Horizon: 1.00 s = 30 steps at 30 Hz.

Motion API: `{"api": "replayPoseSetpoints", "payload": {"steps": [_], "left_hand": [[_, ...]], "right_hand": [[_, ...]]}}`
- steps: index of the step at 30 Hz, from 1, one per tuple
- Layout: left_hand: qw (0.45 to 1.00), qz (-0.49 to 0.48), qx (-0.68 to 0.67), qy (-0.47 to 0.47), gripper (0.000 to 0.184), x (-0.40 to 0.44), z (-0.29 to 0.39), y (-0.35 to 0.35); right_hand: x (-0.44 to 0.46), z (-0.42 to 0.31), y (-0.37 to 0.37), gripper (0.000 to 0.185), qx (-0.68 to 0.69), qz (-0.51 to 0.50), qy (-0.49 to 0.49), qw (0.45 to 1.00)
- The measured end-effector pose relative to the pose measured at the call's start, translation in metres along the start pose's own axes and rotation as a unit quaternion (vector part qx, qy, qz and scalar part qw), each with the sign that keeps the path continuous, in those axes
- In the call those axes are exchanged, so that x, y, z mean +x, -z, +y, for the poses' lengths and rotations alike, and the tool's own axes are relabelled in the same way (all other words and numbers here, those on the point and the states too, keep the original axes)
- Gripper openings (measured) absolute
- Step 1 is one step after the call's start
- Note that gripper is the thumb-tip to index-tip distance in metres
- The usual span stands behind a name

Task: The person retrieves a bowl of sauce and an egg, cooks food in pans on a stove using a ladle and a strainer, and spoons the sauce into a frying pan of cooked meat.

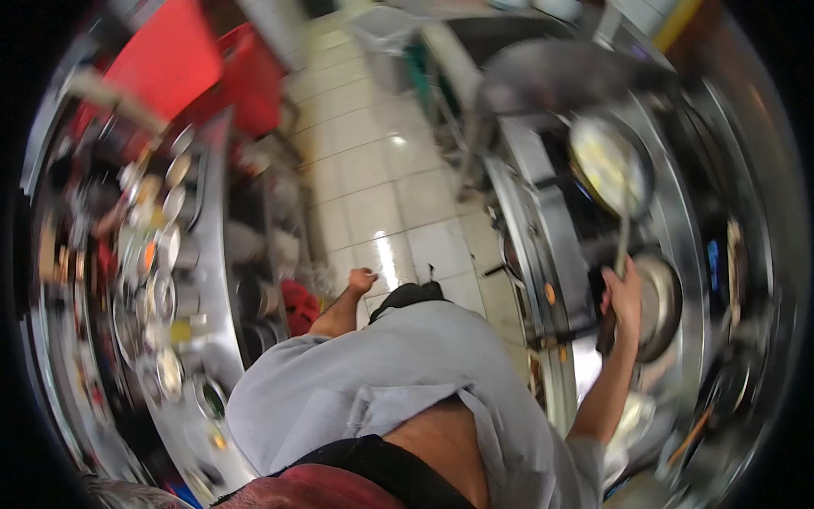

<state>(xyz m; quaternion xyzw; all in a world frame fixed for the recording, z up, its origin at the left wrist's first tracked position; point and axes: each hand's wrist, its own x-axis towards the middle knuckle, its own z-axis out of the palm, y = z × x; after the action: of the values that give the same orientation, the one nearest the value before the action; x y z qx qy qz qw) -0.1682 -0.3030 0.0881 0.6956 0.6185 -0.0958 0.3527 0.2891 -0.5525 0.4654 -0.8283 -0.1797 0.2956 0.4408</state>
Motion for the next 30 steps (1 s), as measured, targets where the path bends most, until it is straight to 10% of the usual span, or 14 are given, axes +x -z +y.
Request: {"api": "replayPoseSetpoints", "payload": {"steps": [12,14,20,26,28,30], "left_hand": [[0.991,-0.082,-0.035,-0.101,0.046,0.097,0.048,-0.005],[0.984,-0.118,-0.073,-0.113,0.046,0.129,0.056,-0.010],[0.955,-0.153,0.017,-0.255,0.043,0.200,0.125,0.020],[0.879,-0.236,0.210,-0.357,0.040,0.281,0.187,0.045],[0.749,-0.221,0.306,-0.545,0.035,0.301,0.198,0.045],[0.690,-0.289,0.390,-0.538,0.033,0.286,0.230,0.051]], "right_hand": [[-0.056,-0.010,0.003,0.055,-0.130,0.090,-0.028,0.987],[-0.038,0.025,-0.006,0.055,-0.271,0.227,0.185,0.917],[-0.001,0.000,-0.050,0.059,-0.267,0.240,-0.047,0.932],[0.019,-0.010,-0.106,0.053,-0.279,0.245,-0.099,0.923],[0.010,-0.021,-0.119,0.054,-0.267,0.224,-0.101,0.932],[0.023,-0.006,-0.133,0.047,-0.249,0.268,-0.081,0.927]]}}
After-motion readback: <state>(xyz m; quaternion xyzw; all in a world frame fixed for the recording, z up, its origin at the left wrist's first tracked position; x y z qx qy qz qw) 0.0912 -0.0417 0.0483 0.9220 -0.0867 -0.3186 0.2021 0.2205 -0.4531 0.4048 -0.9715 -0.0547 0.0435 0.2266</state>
